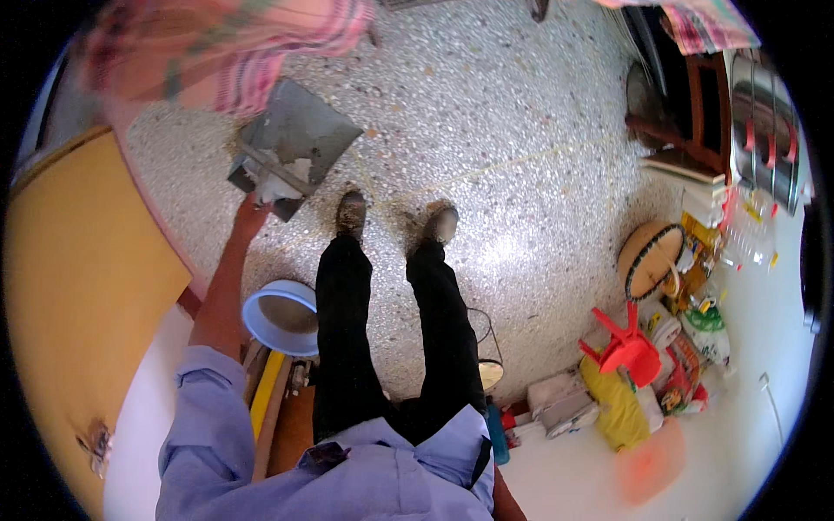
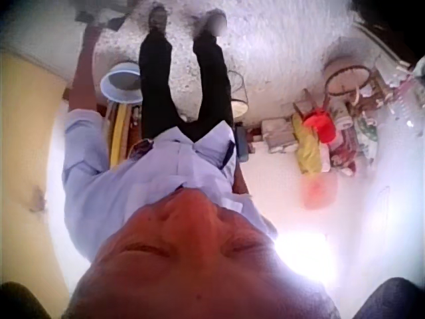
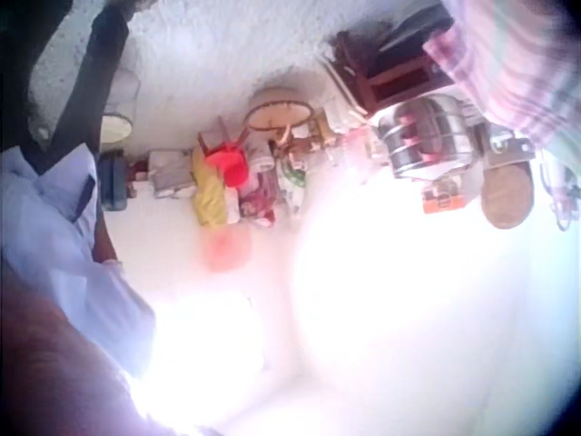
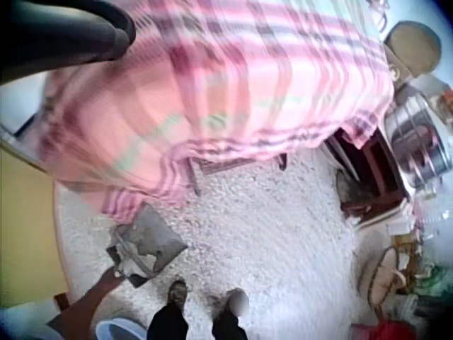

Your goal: The person organizes various items in a storage area, moving a green plastic bag, a pair of boots, a blue suitcase, and a small red chair. They then pick up a metal dustpan and a cloth, wiping the dustpan before moving a large woven tray.

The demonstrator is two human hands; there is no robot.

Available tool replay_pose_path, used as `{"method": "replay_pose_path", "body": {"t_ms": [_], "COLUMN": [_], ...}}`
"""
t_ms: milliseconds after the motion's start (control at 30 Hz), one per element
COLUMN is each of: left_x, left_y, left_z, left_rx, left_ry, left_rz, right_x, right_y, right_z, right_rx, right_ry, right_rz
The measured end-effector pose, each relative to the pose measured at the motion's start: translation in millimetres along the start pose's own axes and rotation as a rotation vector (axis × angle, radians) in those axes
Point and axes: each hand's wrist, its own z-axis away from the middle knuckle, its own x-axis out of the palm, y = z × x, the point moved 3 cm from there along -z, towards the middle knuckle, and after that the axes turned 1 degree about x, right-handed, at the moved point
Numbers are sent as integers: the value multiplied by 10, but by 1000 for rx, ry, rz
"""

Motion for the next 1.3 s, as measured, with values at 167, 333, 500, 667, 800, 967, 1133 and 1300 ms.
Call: {"method": "replay_pose_path", "body": {"t_ms": [167,333,500,667,800,967,1133,1300], "left_x": [-176,114,526,178,4,183,660,977], "left_y": [-943,-314,92,-1354,-661,-122,-204,-159], "left_z": [-759,-910,-635,-1185,-1347,-1075,-799,-750], "left_rx": [90,-111,-297,166,-97,-80,-135,-166], "left_ry": [167,-59,-223,305,272,53,-181,-158], "left_rz": [18,260,360,-532,-191,333,595,771], "right_x": [263,399,450,500,546,565,616,616], "right_y": [124,293,354,300,382,409,454,489], "right_z": [-108,16,-60,-160,-116,-70,22,18], "right_rx": [59,150,180,183,209,230,239,220], "right_ry": [-27,46,58,-41,19,20,18,4], "right_rz": [-41,-124,-140,-136,-159,-177,-186,-183]}}
